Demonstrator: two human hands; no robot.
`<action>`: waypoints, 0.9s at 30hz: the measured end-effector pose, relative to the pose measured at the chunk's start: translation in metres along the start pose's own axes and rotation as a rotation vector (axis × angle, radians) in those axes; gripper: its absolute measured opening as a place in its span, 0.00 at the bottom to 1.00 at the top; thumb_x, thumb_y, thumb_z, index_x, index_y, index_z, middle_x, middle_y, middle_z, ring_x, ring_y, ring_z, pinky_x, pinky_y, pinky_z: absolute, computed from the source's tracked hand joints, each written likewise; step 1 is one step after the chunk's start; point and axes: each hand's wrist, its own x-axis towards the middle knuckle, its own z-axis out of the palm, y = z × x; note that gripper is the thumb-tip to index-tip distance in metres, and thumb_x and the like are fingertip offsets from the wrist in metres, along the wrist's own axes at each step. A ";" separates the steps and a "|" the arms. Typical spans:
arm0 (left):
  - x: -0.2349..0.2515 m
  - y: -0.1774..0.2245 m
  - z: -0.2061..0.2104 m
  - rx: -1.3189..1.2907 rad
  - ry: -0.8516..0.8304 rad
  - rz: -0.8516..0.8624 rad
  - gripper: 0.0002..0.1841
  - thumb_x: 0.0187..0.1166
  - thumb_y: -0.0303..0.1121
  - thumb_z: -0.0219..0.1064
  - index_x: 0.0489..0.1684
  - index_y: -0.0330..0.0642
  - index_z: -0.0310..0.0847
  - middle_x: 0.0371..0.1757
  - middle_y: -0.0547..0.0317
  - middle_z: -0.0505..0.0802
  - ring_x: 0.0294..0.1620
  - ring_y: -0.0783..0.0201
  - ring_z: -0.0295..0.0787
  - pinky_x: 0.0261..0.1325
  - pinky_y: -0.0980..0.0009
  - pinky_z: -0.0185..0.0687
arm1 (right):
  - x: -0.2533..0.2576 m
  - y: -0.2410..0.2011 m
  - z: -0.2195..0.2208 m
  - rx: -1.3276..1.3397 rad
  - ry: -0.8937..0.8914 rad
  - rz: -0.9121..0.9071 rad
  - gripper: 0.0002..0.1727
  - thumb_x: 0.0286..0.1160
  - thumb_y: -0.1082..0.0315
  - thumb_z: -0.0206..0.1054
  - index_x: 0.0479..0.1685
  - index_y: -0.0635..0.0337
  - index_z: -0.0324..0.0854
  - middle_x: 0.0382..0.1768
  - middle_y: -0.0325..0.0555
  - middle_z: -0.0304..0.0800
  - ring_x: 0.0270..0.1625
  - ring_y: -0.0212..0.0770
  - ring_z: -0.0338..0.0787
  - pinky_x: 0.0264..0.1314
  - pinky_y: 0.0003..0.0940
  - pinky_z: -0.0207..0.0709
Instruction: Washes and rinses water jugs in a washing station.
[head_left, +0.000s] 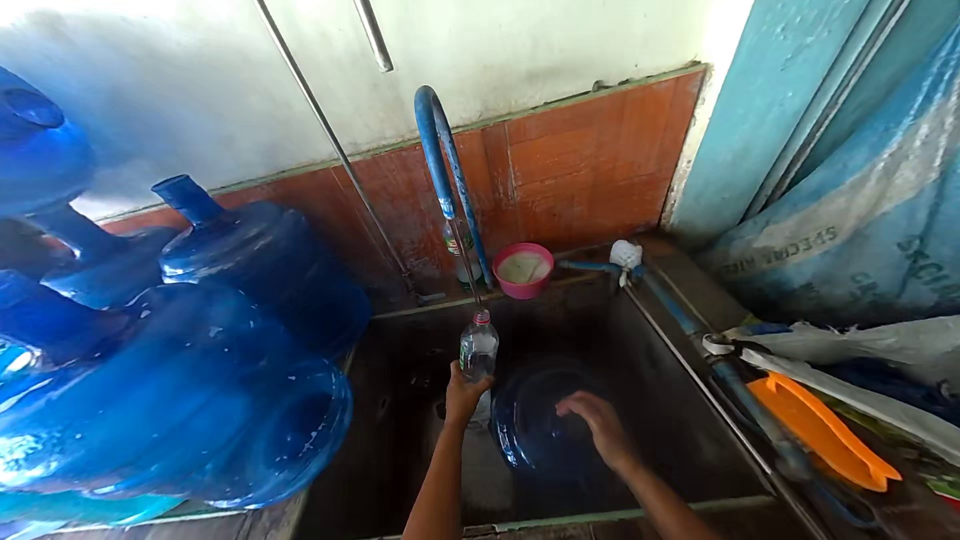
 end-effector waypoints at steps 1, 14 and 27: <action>0.000 -0.003 0.001 -0.001 -0.002 0.000 0.45 0.67 0.32 0.82 0.84 0.31 0.57 0.69 0.32 0.85 0.70 0.44 0.83 0.74 0.49 0.76 | 0.000 0.000 0.000 0.005 -0.002 0.003 0.19 0.79 0.74 0.50 0.34 0.70 0.88 0.37 0.44 0.95 0.49 0.29 0.91 0.66 0.28 0.80; -0.002 -0.015 0.004 0.021 -0.005 -0.042 0.46 0.67 0.31 0.82 0.85 0.31 0.57 0.72 0.30 0.82 0.74 0.43 0.80 0.76 0.49 0.74 | 0.006 -0.001 0.000 0.026 -0.006 0.000 0.19 0.79 0.73 0.50 0.33 0.69 0.88 0.37 0.43 0.95 0.49 0.28 0.91 0.65 0.27 0.80; -0.001 -0.019 0.005 0.053 0.000 -0.038 0.46 0.67 0.32 0.82 0.85 0.30 0.57 0.73 0.30 0.82 0.76 0.43 0.79 0.79 0.48 0.72 | 0.010 0.004 0.002 0.039 -0.007 -0.038 0.18 0.79 0.74 0.50 0.33 0.70 0.88 0.37 0.42 0.95 0.49 0.27 0.91 0.65 0.26 0.81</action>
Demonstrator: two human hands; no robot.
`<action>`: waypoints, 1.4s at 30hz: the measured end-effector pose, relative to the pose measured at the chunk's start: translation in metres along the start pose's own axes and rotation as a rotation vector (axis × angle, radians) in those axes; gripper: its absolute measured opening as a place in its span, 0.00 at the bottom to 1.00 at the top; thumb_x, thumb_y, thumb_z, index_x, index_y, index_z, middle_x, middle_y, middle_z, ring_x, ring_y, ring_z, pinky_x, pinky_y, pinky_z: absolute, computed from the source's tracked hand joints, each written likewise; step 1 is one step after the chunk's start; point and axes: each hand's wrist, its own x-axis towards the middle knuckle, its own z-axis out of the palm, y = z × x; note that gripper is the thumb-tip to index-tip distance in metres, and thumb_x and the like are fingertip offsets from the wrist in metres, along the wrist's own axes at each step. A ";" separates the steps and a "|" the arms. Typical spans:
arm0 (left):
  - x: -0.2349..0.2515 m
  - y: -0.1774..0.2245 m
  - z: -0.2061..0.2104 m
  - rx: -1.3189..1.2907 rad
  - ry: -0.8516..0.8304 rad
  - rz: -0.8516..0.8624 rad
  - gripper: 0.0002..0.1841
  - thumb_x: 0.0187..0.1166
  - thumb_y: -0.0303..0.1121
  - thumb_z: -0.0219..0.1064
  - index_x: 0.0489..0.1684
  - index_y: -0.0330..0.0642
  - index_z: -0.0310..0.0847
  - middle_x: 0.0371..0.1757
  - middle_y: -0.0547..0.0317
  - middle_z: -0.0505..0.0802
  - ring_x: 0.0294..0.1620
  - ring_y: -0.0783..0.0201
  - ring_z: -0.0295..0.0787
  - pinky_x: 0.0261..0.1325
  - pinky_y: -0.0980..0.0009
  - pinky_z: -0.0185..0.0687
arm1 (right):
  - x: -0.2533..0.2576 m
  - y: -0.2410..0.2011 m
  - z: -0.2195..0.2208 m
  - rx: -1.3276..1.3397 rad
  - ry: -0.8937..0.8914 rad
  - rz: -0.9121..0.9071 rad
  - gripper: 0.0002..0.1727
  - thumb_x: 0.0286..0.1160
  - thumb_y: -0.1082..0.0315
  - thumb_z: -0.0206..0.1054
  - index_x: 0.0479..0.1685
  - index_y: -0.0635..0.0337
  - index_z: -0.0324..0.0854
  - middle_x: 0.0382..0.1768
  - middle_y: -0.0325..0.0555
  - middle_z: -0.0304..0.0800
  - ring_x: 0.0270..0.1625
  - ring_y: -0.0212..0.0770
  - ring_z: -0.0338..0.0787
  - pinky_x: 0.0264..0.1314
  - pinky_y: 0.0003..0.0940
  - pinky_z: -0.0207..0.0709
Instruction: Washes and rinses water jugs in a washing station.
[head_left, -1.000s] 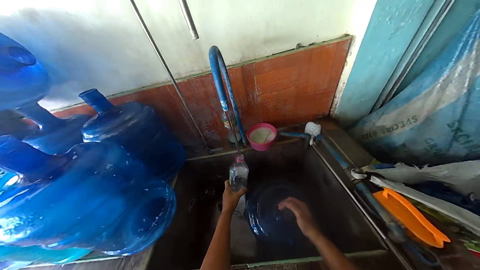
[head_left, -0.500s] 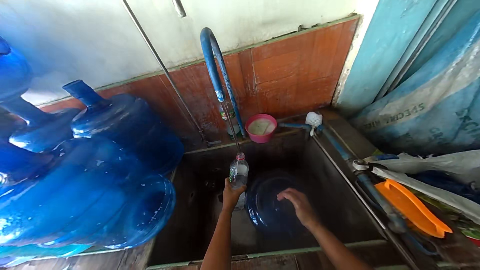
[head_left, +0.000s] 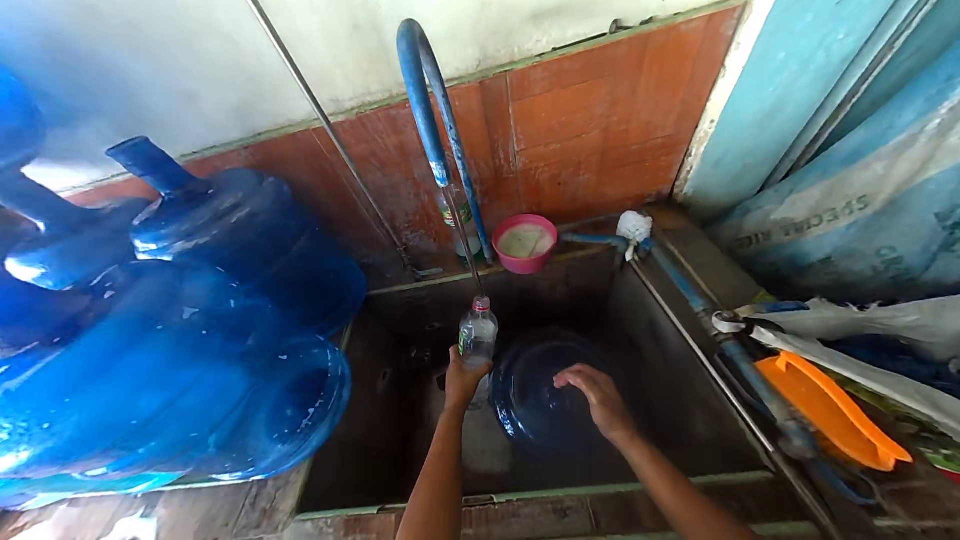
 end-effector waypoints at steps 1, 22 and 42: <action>0.000 0.000 0.000 0.002 0.000 -0.003 0.46 0.67 0.32 0.82 0.85 0.30 0.57 0.73 0.31 0.82 0.76 0.43 0.79 0.79 0.48 0.72 | 0.000 0.000 0.000 0.000 0.000 0.000 0.18 0.78 0.74 0.50 0.33 0.69 0.88 0.37 0.42 0.95 0.49 0.27 0.91 0.65 0.26 0.81; -0.001 -0.008 0.003 0.025 -0.011 -0.051 0.46 0.66 0.31 0.83 0.85 0.32 0.57 0.71 0.30 0.83 0.73 0.42 0.81 0.76 0.47 0.74 | 0.002 0.000 0.000 0.026 0.002 0.003 0.18 0.78 0.74 0.49 0.32 0.68 0.87 0.36 0.40 0.95 0.48 0.26 0.91 0.64 0.25 0.81; 0.001 -0.007 -0.003 0.049 -0.033 -0.058 0.46 0.65 0.32 0.83 0.85 0.32 0.58 0.70 0.30 0.84 0.73 0.42 0.82 0.76 0.47 0.74 | 0.000 0.003 0.006 0.022 0.016 -0.031 0.18 0.77 0.74 0.50 0.32 0.67 0.88 0.36 0.39 0.95 0.49 0.25 0.92 0.65 0.24 0.81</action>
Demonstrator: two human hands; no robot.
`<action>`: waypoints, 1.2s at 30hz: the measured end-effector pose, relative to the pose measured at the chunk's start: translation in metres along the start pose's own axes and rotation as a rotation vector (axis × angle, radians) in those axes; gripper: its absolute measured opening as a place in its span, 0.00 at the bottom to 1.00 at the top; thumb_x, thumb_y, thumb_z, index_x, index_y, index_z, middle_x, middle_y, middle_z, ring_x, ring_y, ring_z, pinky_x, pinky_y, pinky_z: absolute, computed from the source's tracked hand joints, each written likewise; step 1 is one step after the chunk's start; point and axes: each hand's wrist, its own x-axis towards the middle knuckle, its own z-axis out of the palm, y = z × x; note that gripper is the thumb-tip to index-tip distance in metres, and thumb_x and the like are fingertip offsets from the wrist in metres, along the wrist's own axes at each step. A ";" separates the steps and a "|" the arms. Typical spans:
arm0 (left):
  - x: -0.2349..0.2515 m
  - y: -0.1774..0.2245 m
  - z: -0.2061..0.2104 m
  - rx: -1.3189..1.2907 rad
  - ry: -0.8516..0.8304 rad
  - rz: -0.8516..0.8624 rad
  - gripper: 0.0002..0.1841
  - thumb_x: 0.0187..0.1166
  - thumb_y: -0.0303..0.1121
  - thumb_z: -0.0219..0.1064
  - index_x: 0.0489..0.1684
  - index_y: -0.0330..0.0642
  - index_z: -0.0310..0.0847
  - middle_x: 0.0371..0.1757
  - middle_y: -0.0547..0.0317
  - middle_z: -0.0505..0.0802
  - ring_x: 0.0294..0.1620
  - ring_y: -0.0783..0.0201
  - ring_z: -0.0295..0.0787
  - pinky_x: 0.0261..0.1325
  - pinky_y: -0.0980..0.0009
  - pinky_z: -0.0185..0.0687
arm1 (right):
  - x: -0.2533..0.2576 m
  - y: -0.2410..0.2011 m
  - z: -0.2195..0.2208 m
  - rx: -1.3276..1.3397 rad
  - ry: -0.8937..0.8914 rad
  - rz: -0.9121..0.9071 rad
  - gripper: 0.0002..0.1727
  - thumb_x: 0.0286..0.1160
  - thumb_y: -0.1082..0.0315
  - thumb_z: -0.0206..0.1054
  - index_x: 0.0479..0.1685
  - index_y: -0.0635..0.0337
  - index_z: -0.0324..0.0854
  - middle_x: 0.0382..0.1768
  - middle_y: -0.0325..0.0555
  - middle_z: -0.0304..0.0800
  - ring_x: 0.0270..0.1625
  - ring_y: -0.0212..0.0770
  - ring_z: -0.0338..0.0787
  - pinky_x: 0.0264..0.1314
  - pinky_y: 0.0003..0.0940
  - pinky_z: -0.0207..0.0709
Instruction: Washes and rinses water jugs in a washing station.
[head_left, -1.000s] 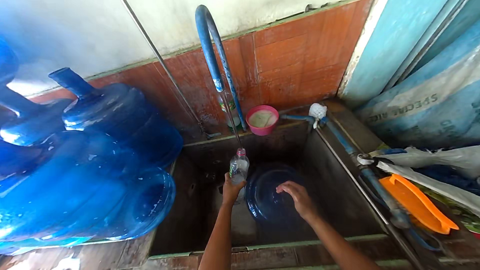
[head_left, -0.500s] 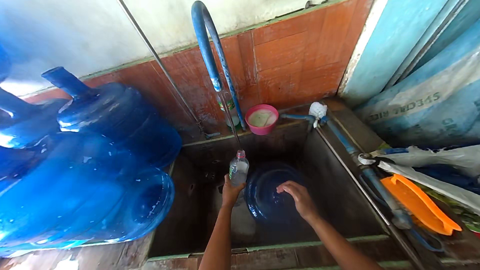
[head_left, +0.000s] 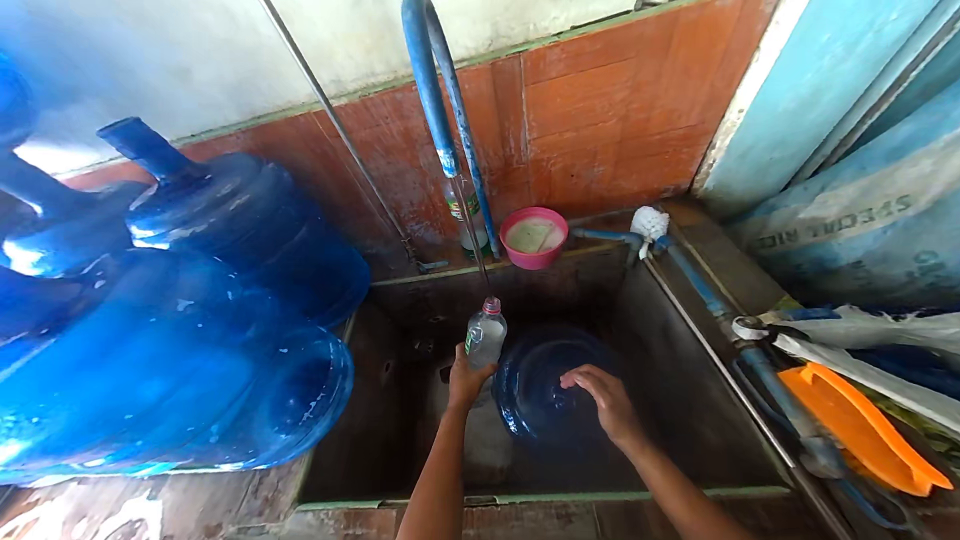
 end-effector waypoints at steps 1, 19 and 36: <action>-0.001 0.001 -0.001 0.015 0.001 -0.002 0.46 0.66 0.33 0.83 0.85 0.32 0.58 0.71 0.30 0.83 0.73 0.42 0.82 0.77 0.47 0.74 | -0.001 0.001 0.000 -0.004 -0.001 -0.002 0.18 0.78 0.74 0.49 0.33 0.68 0.88 0.36 0.39 0.95 0.49 0.25 0.92 0.65 0.24 0.81; -0.182 0.014 -0.081 -0.977 0.600 0.338 0.39 0.66 0.24 0.71 0.79 0.25 0.55 0.53 0.49 0.89 0.49 0.69 0.91 0.58 0.68 0.89 | 0.031 0.000 0.037 -0.223 -0.456 -0.185 0.22 0.84 0.72 0.45 0.39 0.80 0.83 0.41 0.46 0.91 0.52 0.20 0.86 0.68 0.21 0.75; -0.269 -0.141 -0.258 -1.572 1.183 0.016 0.11 0.91 0.33 0.49 0.62 0.39 0.70 0.40 0.51 0.88 0.37 0.63 0.89 0.41 0.65 0.89 | 0.031 -0.006 0.100 -0.329 -0.453 -0.169 0.22 0.85 0.69 0.47 0.36 0.75 0.85 0.37 0.43 0.92 0.48 0.21 0.88 0.66 0.22 0.77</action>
